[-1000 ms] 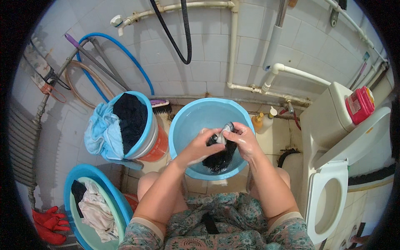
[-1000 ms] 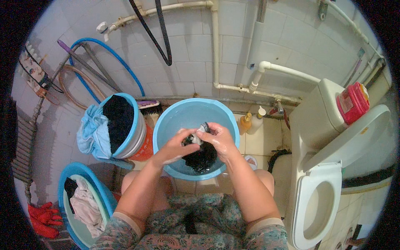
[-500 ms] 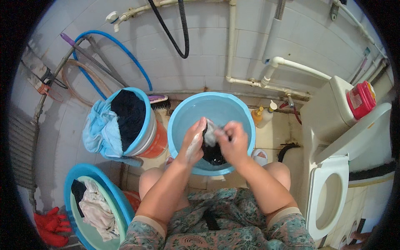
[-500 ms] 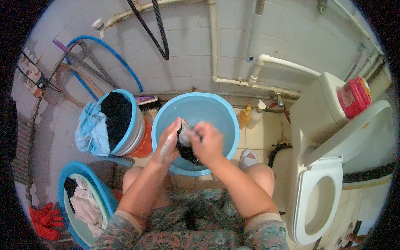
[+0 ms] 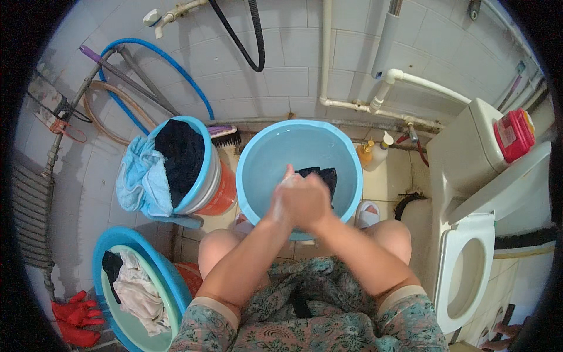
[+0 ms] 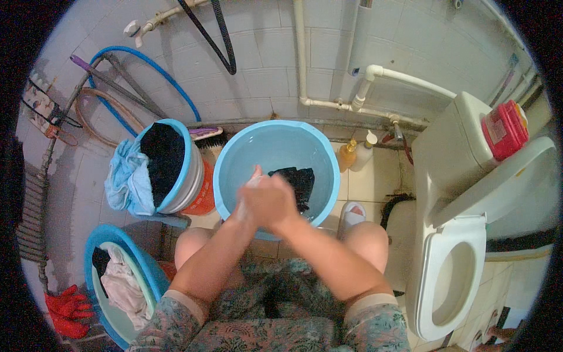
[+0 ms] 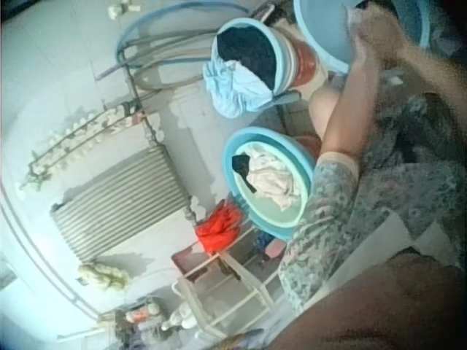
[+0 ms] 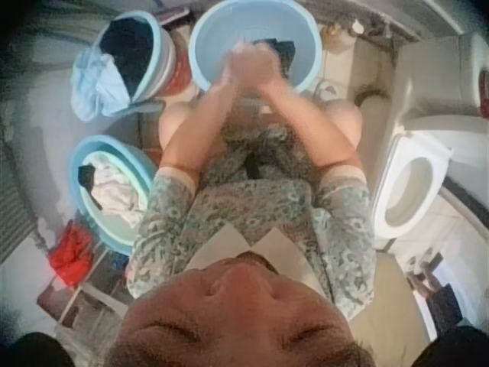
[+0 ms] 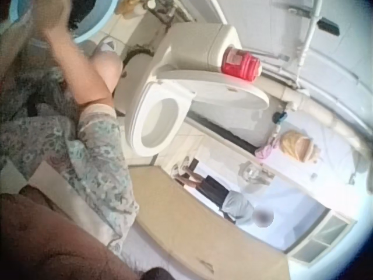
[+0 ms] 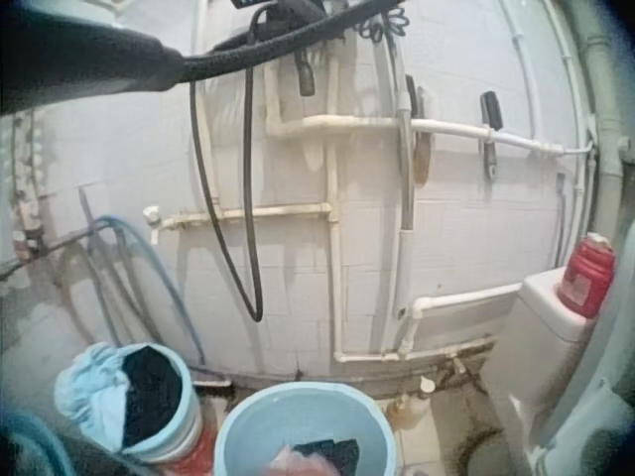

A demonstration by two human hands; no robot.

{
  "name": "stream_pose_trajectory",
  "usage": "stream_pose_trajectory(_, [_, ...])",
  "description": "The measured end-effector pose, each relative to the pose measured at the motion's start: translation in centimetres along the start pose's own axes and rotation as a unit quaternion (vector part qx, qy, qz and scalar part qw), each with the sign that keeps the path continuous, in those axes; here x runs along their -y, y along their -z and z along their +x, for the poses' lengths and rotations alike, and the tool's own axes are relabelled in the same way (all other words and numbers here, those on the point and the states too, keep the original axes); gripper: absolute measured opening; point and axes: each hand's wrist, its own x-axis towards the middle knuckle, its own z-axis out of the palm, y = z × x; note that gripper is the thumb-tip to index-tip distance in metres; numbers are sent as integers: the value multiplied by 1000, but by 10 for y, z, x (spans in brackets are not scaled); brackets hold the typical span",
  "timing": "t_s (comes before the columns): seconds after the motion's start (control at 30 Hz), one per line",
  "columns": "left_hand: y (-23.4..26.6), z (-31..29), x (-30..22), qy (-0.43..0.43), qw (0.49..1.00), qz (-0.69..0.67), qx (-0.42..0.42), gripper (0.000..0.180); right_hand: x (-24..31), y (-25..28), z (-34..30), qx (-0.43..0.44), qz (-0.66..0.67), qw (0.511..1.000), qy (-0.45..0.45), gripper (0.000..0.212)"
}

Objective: The person sits on the floor and hand-washes a dark garment in a blue basin filled with water. They apply soap from a yellow bar to the garment, scrub it thoroughly, and rinse it in the basin.

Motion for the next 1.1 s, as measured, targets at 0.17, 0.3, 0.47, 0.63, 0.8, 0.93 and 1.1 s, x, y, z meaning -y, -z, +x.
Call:
stream_pose_trajectory(0.17, [-55,-26,-16,73,997,-20,3,49,-58,-14,7,15,462,827,-321,28])
stream_pose_trajectory(0.3, [-53,-29,-48,37,996,28,78,50,-53,-28,-8,47,615,695,-370,38])
stream_pose_trajectory(0.47, [-43,-21,-41,-40,963,266,37,41,-63,-15,2,-51,632,656,-408,45])
stream_pose_trajectory(0.63, [7,10,-23,-6,992,118,51,32,-15,-30,-14,24,-29,996,-83,23])
stream_pose_trajectory(0.8, [-35,-6,9,106,993,-15,-57,38,-48,-14,3,45,106,969,-218,24])
stream_pose_trajectory(0.93, [-10,-2,1,74,997,2,6,46,-23,3,-3,-33,156,975,-156,33])
stream_pose_trajectory(1.1, [-37,-8,7,24,991,55,-116,38,-36,-12,-4,24,74,988,-134,32])
